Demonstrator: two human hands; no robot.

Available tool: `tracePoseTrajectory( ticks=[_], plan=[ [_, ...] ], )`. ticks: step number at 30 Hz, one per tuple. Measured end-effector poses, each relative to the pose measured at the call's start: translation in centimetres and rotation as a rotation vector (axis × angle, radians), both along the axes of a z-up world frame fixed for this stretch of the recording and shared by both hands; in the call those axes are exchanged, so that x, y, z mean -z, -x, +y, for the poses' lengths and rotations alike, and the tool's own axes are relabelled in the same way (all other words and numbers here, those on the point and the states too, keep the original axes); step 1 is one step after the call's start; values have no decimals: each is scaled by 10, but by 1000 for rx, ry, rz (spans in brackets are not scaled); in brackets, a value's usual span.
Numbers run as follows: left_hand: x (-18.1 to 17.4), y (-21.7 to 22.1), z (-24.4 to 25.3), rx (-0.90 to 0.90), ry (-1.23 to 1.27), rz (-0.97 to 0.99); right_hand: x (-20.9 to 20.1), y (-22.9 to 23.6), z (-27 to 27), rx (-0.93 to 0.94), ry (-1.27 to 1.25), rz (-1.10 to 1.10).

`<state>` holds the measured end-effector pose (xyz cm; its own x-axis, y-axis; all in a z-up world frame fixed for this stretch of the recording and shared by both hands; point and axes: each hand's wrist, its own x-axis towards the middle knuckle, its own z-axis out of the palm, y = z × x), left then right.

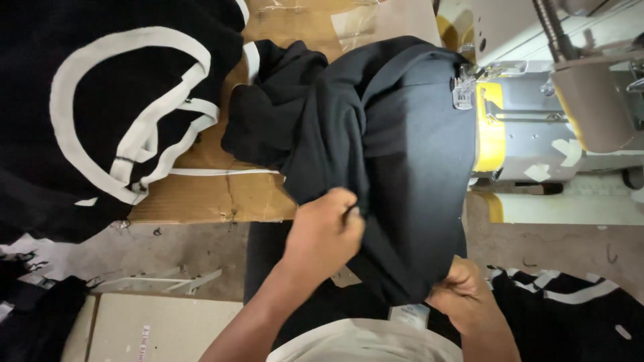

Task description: Trimming excess threads and fabric from black garments using thread snips at a sewing workstation

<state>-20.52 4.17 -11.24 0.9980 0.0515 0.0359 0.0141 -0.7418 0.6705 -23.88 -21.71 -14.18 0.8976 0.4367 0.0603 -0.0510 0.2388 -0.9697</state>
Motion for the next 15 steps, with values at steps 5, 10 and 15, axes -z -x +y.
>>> tracePoseTrajectory(
  ticks=[5,10,15],
  plan=[
    [4,60,48,-410,1293,-48,30,2,-18,-36,-180,122],
    [-13,114,68,-262,1901,-147,55,9,-15,5,-392,286],
    [22,154,61,-280,2139,-88,49,7,13,61,-484,341]
  ],
)
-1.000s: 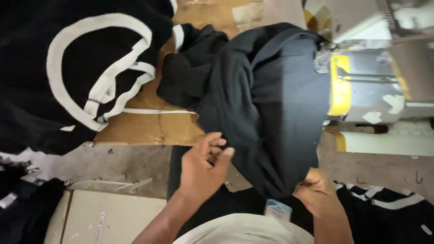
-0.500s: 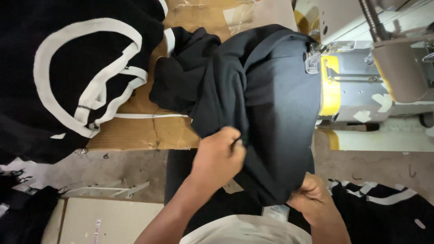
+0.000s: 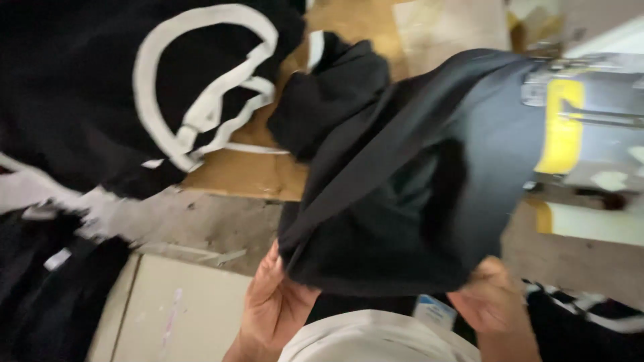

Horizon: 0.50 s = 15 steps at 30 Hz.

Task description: Trimming excess threads and fabric from black garments using thread snips at a sewing workstation

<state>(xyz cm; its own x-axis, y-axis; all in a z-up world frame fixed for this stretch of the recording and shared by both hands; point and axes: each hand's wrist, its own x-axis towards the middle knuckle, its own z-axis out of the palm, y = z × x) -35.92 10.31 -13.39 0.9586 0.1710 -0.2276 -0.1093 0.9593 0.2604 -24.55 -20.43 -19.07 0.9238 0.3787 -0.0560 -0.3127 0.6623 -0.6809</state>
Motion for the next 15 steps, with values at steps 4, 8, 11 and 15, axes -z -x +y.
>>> tracePoseTrajectory(
  ticks=[4,8,11,15],
  plan=[
    [32,4,-19,-49,73,399,-5,-8,5,-10,15,123],
    [27,-19,-44,-106,-12,819,-67,-37,33,55,-20,125],
    [82,-5,-43,-15,-140,537,-95,-51,47,322,27,84],
    [108,-7,-43,140,-219,344,-106,-60,61,486,69,110]
  ],
)
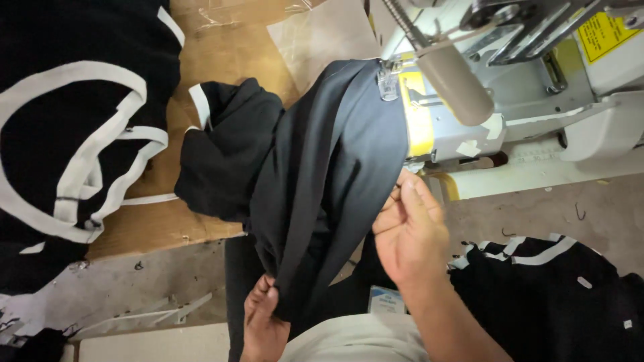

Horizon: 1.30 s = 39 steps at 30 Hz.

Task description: Trimming excess threads and fabric from black garments using thread snips at a sewing workstation

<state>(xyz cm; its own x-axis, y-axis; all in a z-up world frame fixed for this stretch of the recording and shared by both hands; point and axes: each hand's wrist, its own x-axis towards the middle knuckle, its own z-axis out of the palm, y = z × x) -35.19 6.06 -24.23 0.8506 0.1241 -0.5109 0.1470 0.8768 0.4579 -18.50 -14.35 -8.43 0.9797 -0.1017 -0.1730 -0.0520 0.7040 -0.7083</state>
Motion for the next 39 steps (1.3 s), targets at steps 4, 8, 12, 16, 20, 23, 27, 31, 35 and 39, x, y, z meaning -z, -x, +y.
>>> tracePoseTrajectory(
  ticks=[4,8,12,16,20,23,27,31,35,39],
  plan=[
    [23,3,-1,162,-575,-73,-11,4,14,67,138,19],
    [40,7,-4,185,-632,-87,-19,10,18,83,467,-154],
    [36,7,-3,245,-648,-29,-15,10,3,88,893,-234],
    [37,11,-4,321,-747,8,-4,10,1,172,822,-278],
    [16,-2,-6,335,-861,24,4,10,2,181,715,-231],
    [-1,-4,-9,305,-785,-50,6,9,2,162,650,-215],
    [39,10,-8,263,-596,-98,7,5,0,141,644,-222],
    [23,1,-12,272,-683,8,5,-4,0,117,612,-171],
    [-25,-23,-17,335,-859,-85,7,-15,1,135,565,-186],
    [10,-10,-21,217,-677,-47,1,-19,5,147,554,-174]
  ],
)
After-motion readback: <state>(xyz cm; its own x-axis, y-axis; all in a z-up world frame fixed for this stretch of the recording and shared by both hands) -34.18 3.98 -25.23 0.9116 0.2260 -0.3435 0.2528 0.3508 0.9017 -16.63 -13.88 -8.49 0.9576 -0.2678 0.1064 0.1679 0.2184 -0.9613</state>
